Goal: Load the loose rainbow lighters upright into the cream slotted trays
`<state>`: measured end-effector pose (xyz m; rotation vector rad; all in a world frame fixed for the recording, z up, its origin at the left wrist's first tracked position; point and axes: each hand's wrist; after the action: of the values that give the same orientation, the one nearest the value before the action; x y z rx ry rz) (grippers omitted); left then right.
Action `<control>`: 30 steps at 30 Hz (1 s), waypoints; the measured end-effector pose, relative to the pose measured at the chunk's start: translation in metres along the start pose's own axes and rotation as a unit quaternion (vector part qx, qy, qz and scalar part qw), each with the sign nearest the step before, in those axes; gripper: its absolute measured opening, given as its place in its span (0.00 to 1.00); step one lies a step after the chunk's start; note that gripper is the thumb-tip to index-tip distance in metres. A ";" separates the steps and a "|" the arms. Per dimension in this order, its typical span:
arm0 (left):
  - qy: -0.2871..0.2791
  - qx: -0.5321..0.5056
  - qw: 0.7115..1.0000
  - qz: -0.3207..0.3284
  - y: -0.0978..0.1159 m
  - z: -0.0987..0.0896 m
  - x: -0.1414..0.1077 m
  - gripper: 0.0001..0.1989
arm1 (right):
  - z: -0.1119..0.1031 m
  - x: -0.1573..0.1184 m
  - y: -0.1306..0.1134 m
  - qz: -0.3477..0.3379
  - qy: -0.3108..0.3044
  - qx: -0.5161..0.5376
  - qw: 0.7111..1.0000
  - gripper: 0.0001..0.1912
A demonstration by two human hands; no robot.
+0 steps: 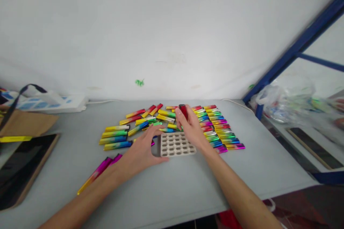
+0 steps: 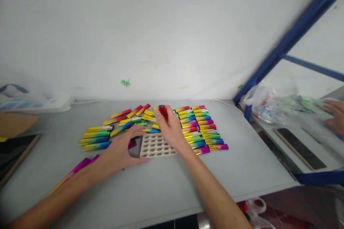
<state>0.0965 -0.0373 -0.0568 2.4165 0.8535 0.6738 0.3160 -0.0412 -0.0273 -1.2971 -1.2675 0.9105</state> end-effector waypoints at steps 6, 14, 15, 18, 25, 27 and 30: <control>-0.003 -0.031 0.999 -0.044 0.004 0.001 0.002 0.35 | -0.010 -0.004 -0.014 -0.149 -0.112 -0.219 0.958 0.23; -0.008 -0.026 0.998 -0.051 0.009 0.001 0.004 0.34 | -0.013 -0.002 0.000 -0.132 -0.101 -0.277 0.946 0.27; -0.006 -0.027 0.998 -0.052 0.010 0.001 0.004 0.34 | -0.013 -0.001 0.001 -0.132 -0.105 -0.284 0.944 0.27; 0.001 -0.028 0.998 -0.060 0.012 0.001 0.005 0.34 | -0.014 0.000 0.003 -0.132 -0.122 -0.304 0.936 0.27; 0.005 -0.009 0.999 -0.046 0.016 0.002 0.004 0.32 | -0.009 -0.003 0.007 -0.172 -0.202 -0.360 0.895 0.17; 0.000 0.003 0.999 -0.042 0.015 0.001 0.004 0.31 | -0.012 -0.003 0.005 -0.174 -0.193 -0.365 0.894 0.16; -0.012 0.014 0.999 -0.042 0.012 -0.004 0.005 0.31 | -0.025 -0.002 -0.003 -0.154 -0.191 -0.340 0.908 0.27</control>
<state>0.1025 -0.0411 -0.0451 2.3941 0.9539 0.6050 0.3393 -0.0474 -0.0205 -1.4085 -2.1626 0.5123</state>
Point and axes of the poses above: each hand's wrist, its own x-axis towards the middle knuckle, its own z-axis out of the palm, y = z × x, and after that the axes turned 9 degrees about z, right-handed
